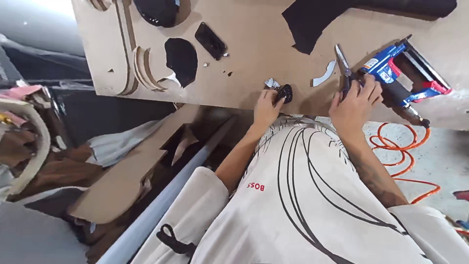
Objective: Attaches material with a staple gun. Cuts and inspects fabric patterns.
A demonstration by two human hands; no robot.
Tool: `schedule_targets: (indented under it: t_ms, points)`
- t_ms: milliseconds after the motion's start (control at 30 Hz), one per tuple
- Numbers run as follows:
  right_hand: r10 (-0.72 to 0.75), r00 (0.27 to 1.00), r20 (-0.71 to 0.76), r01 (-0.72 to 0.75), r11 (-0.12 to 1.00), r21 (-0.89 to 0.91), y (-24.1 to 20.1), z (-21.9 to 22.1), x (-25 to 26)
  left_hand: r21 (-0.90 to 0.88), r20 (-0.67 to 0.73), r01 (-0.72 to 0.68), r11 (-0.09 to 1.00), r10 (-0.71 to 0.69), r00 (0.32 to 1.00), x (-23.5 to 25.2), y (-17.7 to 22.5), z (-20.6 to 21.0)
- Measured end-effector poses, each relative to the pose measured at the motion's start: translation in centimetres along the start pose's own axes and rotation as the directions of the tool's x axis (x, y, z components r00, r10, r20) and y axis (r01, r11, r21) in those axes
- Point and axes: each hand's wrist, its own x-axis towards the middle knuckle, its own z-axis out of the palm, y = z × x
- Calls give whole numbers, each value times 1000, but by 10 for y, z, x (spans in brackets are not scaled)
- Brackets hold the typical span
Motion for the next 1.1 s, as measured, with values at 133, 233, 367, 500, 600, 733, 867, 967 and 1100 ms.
schedule_targets:
  t_ms: [133, 233, 367, 500, 600, 733, 867, 967, 1100]
  points:
    - [-440, 857, 269, 377, 890, 256, -46, 7, 21, -122, -62, 53, 991, -61, 996, 2, 5, 20]
    - [-640, 688, 341, 597, 767, 235, -75, 43, 38, -176, -103, 17, 984, -36, 994, 2, 0, 10]
    - [-644, 636, 425, 625, 753, 206, -69, 57, 30, 9, -258, -34, 999, 35, 965, 23, -15, 9]
    - [-481, 772, 416, 394, 875, 281, -29, 32, 12, 145, 37, -369, 918, 367, 929, -3, -26, 44]
    - [-274, 919, 285, 205, 946, 251, -14, -1, 34, 85, 32, -315, 945, 313, 949, -86, -69, 63]
    - [-279, 912, 302, 271, 960, 67, -32, 6, 76, 355, 409, 444, 823, -564, 717, -219, -128, 65]
    - [-434, 796, 422, 490, 871, -28, -35, 37, 56, 447, 691, 496, 745, -639, 338, -256, -129, 52]
    - [-562, 721, 405, 598, 800, 45, -1, 32, 8, -36, 536, 666, 745, -548, 642, -231, -147, 51]
    - [-575, 602, 554, 573, 794, 201, 72, -16, -61, -267, 48, 545, 795, -554, 831, -165, -135, 1]
